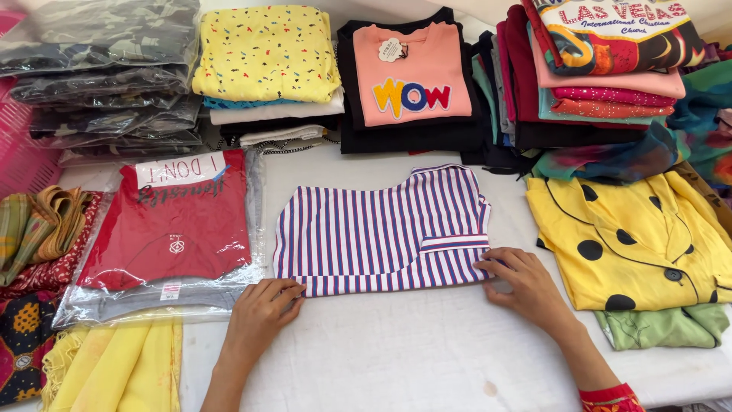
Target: Fold individual items of clothing and place them onto sorted stacks on a table.
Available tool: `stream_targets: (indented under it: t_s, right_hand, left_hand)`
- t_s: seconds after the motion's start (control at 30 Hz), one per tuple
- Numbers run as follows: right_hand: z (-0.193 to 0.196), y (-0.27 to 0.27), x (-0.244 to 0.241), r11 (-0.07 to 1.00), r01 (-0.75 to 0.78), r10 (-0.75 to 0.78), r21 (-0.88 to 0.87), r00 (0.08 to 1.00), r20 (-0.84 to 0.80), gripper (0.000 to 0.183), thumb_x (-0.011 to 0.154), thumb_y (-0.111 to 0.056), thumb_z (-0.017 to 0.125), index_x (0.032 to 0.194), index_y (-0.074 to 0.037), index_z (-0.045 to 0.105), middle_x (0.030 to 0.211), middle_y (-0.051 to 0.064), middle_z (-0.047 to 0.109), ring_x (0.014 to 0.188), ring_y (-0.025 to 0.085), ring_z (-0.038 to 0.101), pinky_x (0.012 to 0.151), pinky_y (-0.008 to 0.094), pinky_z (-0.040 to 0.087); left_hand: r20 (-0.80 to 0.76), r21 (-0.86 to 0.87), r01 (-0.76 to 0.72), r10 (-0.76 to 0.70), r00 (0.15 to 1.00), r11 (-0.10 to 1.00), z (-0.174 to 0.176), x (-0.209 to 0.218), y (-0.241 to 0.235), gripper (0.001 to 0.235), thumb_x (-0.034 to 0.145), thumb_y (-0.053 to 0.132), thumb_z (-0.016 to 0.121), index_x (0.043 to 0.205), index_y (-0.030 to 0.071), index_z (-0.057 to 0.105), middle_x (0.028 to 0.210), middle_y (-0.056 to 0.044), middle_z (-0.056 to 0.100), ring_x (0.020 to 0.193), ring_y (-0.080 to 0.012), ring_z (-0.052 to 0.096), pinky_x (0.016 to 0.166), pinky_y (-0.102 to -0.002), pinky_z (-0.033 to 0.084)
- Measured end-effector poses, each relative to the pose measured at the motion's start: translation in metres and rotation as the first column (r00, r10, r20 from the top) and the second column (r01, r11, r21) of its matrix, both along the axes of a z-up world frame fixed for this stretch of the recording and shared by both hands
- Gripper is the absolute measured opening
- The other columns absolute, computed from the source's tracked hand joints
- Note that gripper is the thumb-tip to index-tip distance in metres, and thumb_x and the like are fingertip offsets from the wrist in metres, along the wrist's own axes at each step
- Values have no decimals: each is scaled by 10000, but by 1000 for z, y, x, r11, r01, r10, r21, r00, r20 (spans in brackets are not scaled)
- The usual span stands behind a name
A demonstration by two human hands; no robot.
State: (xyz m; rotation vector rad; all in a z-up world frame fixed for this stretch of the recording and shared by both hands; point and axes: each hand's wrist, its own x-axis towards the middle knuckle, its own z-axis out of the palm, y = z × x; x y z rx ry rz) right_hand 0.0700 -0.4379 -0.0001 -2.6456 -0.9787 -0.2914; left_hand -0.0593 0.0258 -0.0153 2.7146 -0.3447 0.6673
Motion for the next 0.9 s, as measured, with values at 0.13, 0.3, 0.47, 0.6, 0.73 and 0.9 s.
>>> stream_targets:
  t_s: [0.13, 0.3, 0.47, 0.6, 0.73, 0.9]
  right_hand:
    - [-3, -4, 2, 999, 17, -14, -28, 995, 103, 397, 786, -176, 745, 1182, -170, 712, 1252, 19, 689, 1233, 229, 602, 1026, 399, 451]
    - [0, -14, 1, 999, -18, 24, -43, 990, 142, 362, 818, -176, 724, 1180, -158, 720, 1267, 14, 681, 1222, 220, 605, 1041, 411, 442]
    - [7, -27, -9, 990, 42, -19, -132, 985, 169, 333, 865, -235, 689, 1192, -184, 716, 1300, -25, 673, 1280, 189, 586, 1102, 407, 418]
    - [26, -19, -13, 987, 28, -27, -158, 1000, 10, 481, 880, -469, 573, 1266, -203, 685, 1399, 11, 606, 1419, 219, 405, 1196, 487, 205]
    - [5, 32, -5, 956, -52, 92, -288, 988, 126, 598, 1043, -508, 350, 1550, -193, 387, 1627, 50, 331, 1540, 220, 170, 1237, 515, 30]
    - [-25, 66, -10, 945, -159, 175, -286, 984, 31, 666, 1045, -557, 317, 1594, -182, 284, 1659, 50, 236, 1540, 211, 108, 1222, 489, 7]
  left_hand:
    - [35, 54, -1, -1, 999, 999, -7, 1, 0, 207, 788, 148, 785, 990, 107, 770, 994, 4, 722, 936, -174, 667, 789, -350, 517]
    - [48, 77, -24, 20, 999, 997, 1, -5, -1, 178, 785, 120, 773, 959, 89, 750, 973, -13, 712, 917, -182, 658, 797, -354, 516]
    - [-34, 47, 71, -69, 997, 996, 3, -13, -9, 135, 755, 115, 780, 878, 85, 732, 910, -11, 696, 902, -185, 653, 817, -373, 492]
    - [-146, 39, 71, -64, 987, 997, 13, -7, -36, 305, 847, 264, 722, 1110, 111, 700, 1183, -33, 655, 1145, -220, 586, 967, -419, 435]
    - [-122, 184, 205, -184, 975, 961, -14, 16, -93, 602, 994, 477, 519, 1475, 117, 488, 1560, -82, 445, 1466, -259, 355, 1166, -508, 249]
    - [-310, 176, 239, -177, 934, 955, -17, 24, -106, 761, 1013, 613, 381, 1582, 114, 309, 1648, -90, 273, 1519, -261, 198, 1201, -550, 84]
